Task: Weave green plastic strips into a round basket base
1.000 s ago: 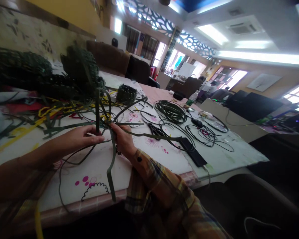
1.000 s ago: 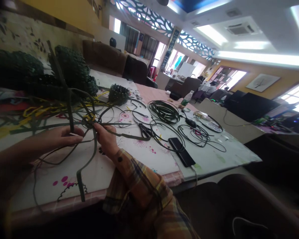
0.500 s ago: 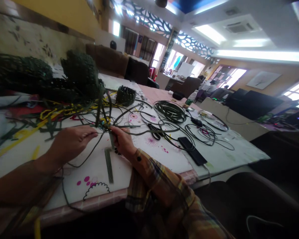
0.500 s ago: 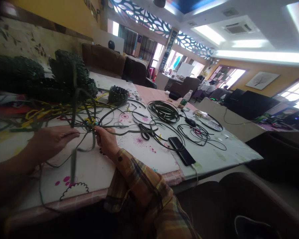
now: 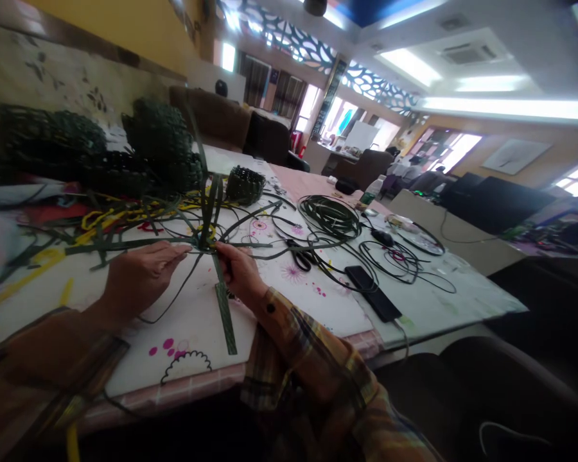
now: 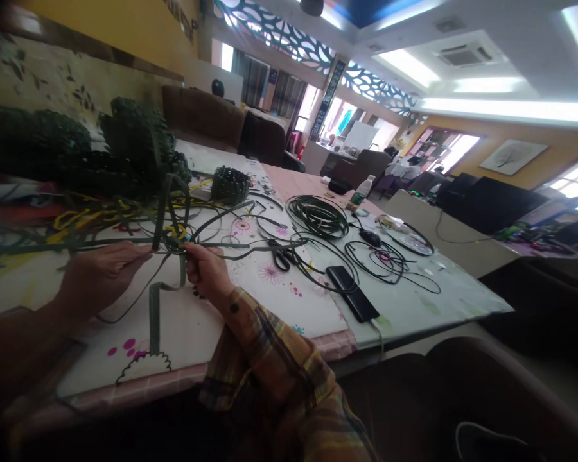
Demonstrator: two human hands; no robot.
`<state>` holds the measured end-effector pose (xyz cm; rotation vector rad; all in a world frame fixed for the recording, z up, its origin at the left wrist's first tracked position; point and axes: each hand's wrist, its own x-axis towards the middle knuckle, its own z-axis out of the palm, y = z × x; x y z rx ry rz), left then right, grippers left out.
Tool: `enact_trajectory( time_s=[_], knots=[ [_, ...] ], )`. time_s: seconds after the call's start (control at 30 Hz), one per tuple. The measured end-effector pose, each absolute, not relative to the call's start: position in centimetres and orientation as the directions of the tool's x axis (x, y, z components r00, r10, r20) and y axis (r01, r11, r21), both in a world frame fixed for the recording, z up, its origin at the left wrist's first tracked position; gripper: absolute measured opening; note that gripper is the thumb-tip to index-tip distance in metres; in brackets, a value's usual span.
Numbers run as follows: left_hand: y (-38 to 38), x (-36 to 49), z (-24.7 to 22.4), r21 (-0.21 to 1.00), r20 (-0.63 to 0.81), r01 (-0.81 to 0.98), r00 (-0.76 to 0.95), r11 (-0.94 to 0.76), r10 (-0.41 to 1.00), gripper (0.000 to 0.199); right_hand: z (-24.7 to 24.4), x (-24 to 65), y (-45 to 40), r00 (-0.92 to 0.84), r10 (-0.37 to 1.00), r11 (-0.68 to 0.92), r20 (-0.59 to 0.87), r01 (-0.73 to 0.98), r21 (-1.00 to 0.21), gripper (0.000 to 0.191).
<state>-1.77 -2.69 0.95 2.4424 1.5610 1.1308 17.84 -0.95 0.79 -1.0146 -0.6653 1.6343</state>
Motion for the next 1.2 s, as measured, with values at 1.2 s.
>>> enact_trajectory(
  time_s=[1.2],
  knots=[
    [-5.5, -0.1, 2.0, 0.169, 0.56, 0.887, 0.272, -0.429, 0.783, 0.047, 0.8, 17.7, -1.2, -0.016, 0.989, -0.137, -0.144, -0.428, -0.893, 0.032]
  ],
)
